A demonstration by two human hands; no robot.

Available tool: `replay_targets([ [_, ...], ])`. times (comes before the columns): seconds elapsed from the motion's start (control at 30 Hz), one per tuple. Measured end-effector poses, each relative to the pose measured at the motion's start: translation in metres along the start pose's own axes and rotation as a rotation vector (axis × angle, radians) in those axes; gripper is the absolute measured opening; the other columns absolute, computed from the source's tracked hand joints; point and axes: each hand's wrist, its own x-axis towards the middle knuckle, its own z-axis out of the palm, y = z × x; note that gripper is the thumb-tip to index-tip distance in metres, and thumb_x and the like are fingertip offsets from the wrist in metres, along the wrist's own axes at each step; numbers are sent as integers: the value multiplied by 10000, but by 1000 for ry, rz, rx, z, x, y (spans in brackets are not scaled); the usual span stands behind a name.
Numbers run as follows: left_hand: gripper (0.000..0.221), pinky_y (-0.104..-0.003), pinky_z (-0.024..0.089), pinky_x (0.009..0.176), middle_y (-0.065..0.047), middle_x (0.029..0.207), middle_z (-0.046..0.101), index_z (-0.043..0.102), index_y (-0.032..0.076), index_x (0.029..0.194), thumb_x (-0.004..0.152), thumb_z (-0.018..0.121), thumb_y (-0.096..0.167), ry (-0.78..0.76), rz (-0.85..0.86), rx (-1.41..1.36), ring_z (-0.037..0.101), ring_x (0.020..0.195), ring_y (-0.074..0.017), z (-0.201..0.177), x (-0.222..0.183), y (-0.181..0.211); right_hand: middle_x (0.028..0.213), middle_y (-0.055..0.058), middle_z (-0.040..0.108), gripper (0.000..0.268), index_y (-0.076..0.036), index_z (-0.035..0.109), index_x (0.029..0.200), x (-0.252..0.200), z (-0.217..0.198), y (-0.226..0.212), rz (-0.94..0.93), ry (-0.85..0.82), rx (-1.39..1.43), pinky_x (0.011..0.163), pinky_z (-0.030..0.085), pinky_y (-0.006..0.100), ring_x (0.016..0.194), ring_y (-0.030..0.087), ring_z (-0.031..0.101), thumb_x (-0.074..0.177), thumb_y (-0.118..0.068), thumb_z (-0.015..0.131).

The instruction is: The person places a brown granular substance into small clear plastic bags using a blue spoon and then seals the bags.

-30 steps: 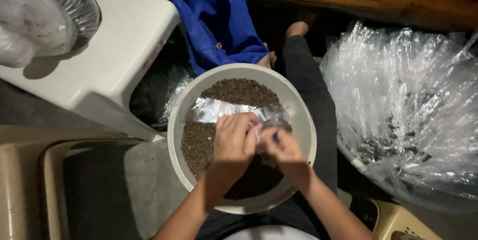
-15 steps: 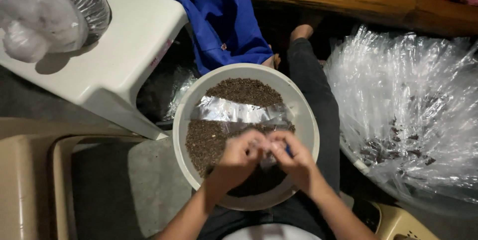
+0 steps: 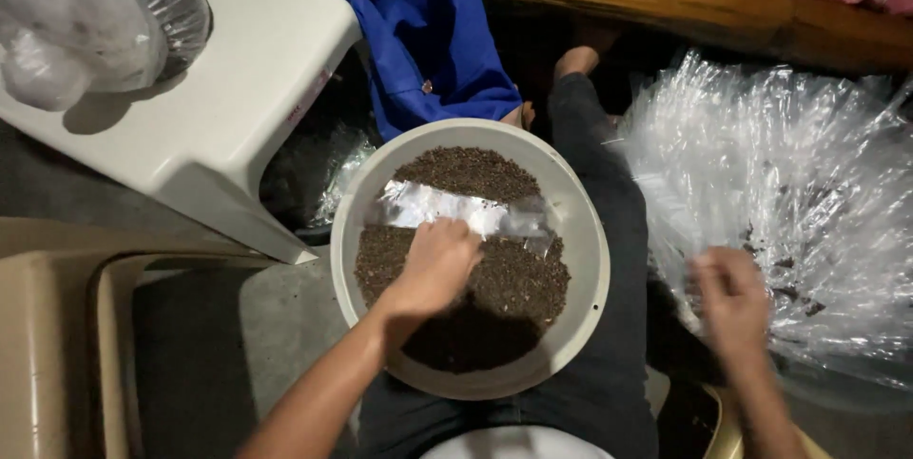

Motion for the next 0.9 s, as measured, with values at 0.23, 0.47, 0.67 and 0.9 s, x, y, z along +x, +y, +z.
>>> replay_targets([
  [0.23,280,-422,391,1012,-42,1133,670,694,163,1192,987,596,327,-227,-129,195,567,1018,-216,-25,-48,-32,1117,313,574,323,147,676,1221,60,-42,112,-160,171,-484,818,501,486,919,426,589,1116,-159,682],
  [0.47,212,-517,383,1139,-74,1086,734,741,123,1006,849,670,-1,92,90,68,630,1122,-256,-24,-17,-3,1211,335,479,492,187,490,1416,61,7,29,-152,129,-263,771,511,486,963,396,554,1093,-177,565],
  [0.67,68,-419,433,789,-74,854,688,740,110,883,854,682,89,213,399,173,646,847,-272,54,45,15,1050,220,651,340,-43,661,1345,32,28,-3,-262,82,-134,806,524,476,958,415,648,1077,-252,670],
  [0.9,149,-447,458,759,-140,888,621,677,38,1000,875,605,74,275,340,161,613,853,-326,92,84,27,984,155,684,291,-71,696,1295,15,41,-34,-173,20,2,795,529,415,878,296,667,1042,-214,679],
])
